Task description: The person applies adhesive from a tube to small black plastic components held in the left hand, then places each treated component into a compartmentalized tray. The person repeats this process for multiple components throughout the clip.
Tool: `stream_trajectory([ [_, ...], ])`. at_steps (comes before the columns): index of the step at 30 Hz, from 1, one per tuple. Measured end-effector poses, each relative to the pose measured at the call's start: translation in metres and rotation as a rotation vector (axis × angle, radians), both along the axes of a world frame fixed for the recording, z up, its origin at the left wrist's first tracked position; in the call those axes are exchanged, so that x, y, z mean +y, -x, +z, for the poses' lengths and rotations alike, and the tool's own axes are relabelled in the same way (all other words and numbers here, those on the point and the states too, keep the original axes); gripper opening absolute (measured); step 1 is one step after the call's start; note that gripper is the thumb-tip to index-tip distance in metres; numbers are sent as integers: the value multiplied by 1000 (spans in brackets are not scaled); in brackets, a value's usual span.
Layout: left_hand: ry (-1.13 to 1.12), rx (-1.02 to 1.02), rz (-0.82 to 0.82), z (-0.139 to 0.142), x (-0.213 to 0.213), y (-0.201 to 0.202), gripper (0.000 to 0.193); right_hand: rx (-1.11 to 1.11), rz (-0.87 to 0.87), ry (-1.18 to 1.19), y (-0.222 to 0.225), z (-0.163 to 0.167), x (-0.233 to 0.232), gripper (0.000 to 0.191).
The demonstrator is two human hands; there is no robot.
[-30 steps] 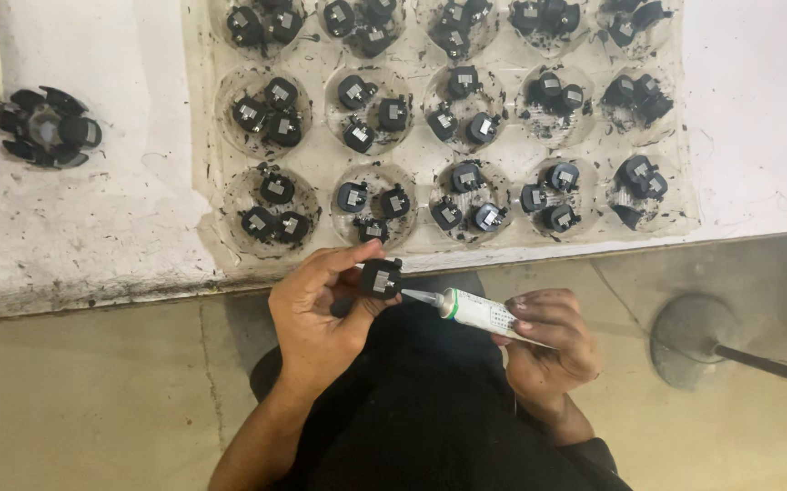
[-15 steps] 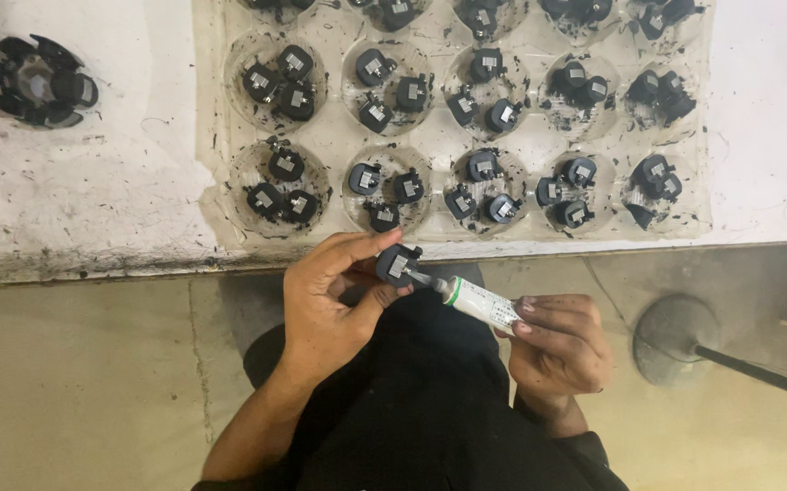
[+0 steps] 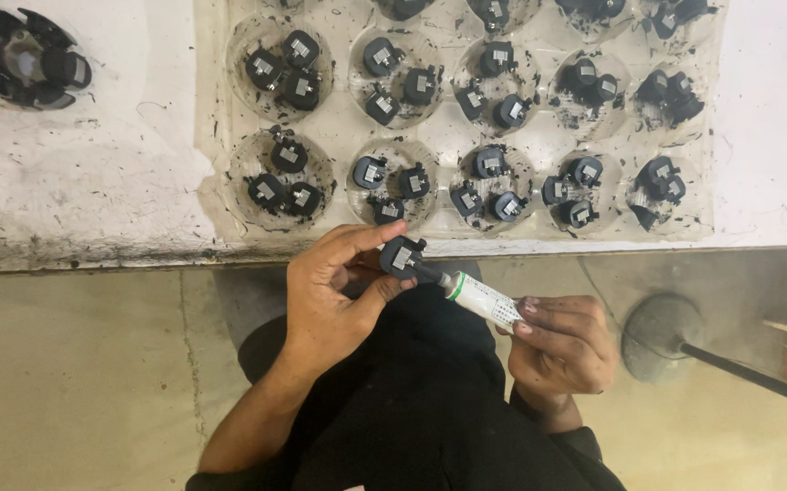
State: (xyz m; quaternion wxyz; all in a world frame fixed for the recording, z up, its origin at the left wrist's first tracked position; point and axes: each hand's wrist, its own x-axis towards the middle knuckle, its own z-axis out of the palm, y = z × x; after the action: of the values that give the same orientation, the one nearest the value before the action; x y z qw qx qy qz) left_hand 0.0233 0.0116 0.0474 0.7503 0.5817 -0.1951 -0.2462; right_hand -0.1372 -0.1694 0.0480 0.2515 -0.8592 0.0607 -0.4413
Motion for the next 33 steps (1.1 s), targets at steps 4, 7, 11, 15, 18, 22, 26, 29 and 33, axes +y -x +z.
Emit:
stream_trajectory([
  [4,1,-25,9,-2,-1,-1,50,2,-14,1,-2,0,1,31],
  [7,-7,-22,24,-3,-2,0,50,-7,-9,1,-3,-2,1,31],
  [11,-6,-6,30,-3,-4,0,49,-9,-12,0,-2,-4,-1,31],
  [15,-7,-9,34,-4,-5,-1,49,-11,-12,-1,0,-6,-3,31],
  [18,-10,-2,33,-6,-5,0,49,3,-18,6,1,-7,-3,30],
  [22,26,58,33,-12,-6,2,49,-13,-13,20,0,-8,-3,28],
  [26,99,153,9,-24,-11,6,49,-22,-19,33,3,-11,-3,29],
  [29,240,186,-25,-33,-14,13,43,-32,-80,11,7,-15,-1,30],
  [33,318,331,-126,-40,-15,25,46,-140,-95,2,8,-20,-4,30],
])
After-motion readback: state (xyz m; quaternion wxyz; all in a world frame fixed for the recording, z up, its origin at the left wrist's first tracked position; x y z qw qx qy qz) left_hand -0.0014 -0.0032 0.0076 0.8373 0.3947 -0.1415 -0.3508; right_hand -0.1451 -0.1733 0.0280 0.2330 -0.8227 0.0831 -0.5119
